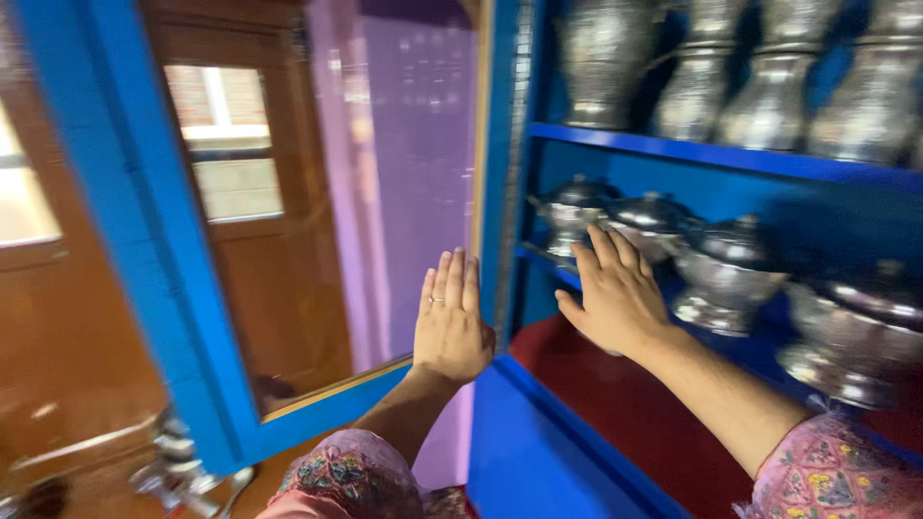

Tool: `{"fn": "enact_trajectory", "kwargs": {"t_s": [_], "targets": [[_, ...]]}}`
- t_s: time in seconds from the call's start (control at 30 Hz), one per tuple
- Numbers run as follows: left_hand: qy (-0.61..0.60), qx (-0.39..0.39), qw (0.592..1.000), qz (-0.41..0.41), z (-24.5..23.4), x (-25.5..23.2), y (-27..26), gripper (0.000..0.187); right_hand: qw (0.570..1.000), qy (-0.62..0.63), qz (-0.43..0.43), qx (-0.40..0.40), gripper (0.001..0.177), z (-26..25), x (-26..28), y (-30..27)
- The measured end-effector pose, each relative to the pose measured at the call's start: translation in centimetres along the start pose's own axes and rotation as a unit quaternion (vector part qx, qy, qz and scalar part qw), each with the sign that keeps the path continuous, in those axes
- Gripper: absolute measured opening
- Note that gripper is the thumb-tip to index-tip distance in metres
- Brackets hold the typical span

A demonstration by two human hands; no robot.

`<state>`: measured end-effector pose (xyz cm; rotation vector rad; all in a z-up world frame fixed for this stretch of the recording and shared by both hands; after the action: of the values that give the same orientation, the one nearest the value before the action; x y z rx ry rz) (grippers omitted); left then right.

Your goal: The person picks up several ornate metallic vessels and bowls from a low windowsill and places them onto the shelves of a blue cabinet.

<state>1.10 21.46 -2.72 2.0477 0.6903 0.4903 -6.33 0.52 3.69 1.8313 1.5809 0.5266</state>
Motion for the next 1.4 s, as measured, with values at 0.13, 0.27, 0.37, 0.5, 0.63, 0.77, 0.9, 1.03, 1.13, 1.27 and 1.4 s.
{"fn": "enact_trajectory", "kwargs": {"t_s": [0.13,0.27,0.37,0.5,0.63,0.77,0.9,1.03,1.13,1.27,1.4], "targets": [[0.057,0.004,0.998,0.006,-4.8,4.6,-5.0,0.081,0.998,0.046,-0.032,0.03,0.076,1.1,7.9,0.7],[0.123,0.024,0.992,-0.003,-11.7,10.4,-9.9,0.08,0.993,0.09,-0.059,0.05,0.077,0.8,17.3,0.6],[0.195,0.041,0.98,-0.024,-17.3,14.6,-13.5,0.081,0.985,0.125,-0.118,0.027,0.077,-0.3,23.9,0.2],[0.234,0.052,0.968,-0.075,-25.1,19.0,-18.3,0.084,0.973,0.174,-0.142,0.06,0.077,-2.2,32.0,-0.3],[0.278,0.086,0.949,-0.12,-32.5,21.3,-23.0,0.089,0.964,0.183,-0.185,0.051,0.079,-4.1,39.7,-1.5],[0.344,0.118,0.918,-0.154,-38.8,23.0,-27.4,0.087,0.951,0.224,-0.199,0.073,0.08,-5.6,46.8,-3.3],[0.352,0.127,0.913,-0.162,-45.1,23.8,-31.9,0.086,0.937,0.252,-0.237,0.046,0.081,-7.2,53.5,-4.9],[0.379,0.128,0.895,-0.2,-50.9,24.4,-36.3,0.084,0.924,0.282,-0.25,0.069,0.082,-8.5,59.4,-6.3],[0.426,0.126,0.872,-0.205,-54.1,25.3,-39.2,0.082,0.916,0.289,-0.273,0.061,0.082,-8.9,63.2,-6.8],[0.451,0.119,0.854,-0.23,-56.6,27.0,-42.1,0.075,0.904,0.294,-0.304,0.059,0.082,-9.1,67.4,-7.1],[0.454,0.114,0.85,-0.242,-58.1,28.9,-44.0,0.077,0.889,0.31,-0.318,0.115,0.081,-8.9,71.5,-6.9]]}}
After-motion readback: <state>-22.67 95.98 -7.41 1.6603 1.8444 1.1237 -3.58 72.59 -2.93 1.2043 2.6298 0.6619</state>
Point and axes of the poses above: each hand's wrist, its own y-axis towards the middle knuckle, its own z-axis out of the palm, x = y × z, the point moved 2 cm from there along y, towards the middle knuckle, and after that the axes turned 8 degrees about z, right-handed, at the moved point
